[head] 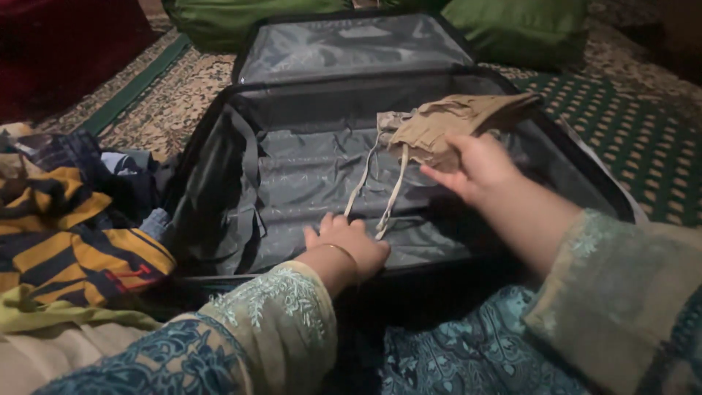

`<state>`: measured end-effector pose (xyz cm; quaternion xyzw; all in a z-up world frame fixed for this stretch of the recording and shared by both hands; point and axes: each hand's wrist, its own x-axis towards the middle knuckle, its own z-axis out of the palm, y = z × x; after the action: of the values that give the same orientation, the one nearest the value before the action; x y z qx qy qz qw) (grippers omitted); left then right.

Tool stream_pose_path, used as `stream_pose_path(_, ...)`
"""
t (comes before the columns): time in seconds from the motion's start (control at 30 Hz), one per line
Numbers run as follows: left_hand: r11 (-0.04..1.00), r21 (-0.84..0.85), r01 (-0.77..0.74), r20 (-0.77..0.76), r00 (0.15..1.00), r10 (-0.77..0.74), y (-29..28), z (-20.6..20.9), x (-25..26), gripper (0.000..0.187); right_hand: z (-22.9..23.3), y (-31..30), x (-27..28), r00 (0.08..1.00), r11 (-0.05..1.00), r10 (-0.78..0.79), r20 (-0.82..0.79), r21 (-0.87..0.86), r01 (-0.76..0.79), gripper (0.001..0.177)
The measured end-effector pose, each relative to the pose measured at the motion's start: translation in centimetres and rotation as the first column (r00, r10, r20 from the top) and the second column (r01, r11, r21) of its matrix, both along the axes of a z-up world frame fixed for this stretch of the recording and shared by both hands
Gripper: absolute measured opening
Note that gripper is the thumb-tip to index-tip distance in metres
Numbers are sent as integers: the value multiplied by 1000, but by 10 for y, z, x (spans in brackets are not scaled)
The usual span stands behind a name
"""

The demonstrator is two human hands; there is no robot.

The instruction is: Pack various items of clothing into a black suitcase on the floor.

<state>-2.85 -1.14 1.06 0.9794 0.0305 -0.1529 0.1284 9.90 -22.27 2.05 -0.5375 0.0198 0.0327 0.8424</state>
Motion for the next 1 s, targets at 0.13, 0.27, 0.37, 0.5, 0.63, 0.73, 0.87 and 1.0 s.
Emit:
stream_pose_path(0.13,1000,1,-9,8,1000,9,-1,-1,-4,70,-3,-1,21,996,995,2,-88,95,7,36)
stream_pose_path(0.27,1000,20,2,248,969,-6,0,-12,-9,68,-18,0,52,994,996,-10,-106,85,19,36)
stream_pose_path(0.37,1000,27,9,372,928,-18,1,-15,-13,69,-30,1,70,990,994,-24,-140,105,39,35)
stream_pose_path(0.5,1000,3,29,407,913,-28,-1,-8,-13,73,-29,3,76,981,997,-59,-182,31,66,37)
stream_pose_path(0.63,999,-20,35,357,934,-26,-2,-1,-15,75,-24,3,100,972,985,-95,-213,119,123,36)
stream_pose_path(0.73,998,-52,36,320,947,-17,-1,2,-16,73,-17,8,118,968,931,-188,-163,284,229,34)
stream_pose_path(0.87,996,-77,41,307,952,-15,0,1,-16,71,-44,2,153,988,980,-147,-54,129,153,36)
stream_pose_path(1.0,995,-96,39,271,962,-12,0,9,-17,68,-59,3,142,962,997,6,-272,75,15,45)
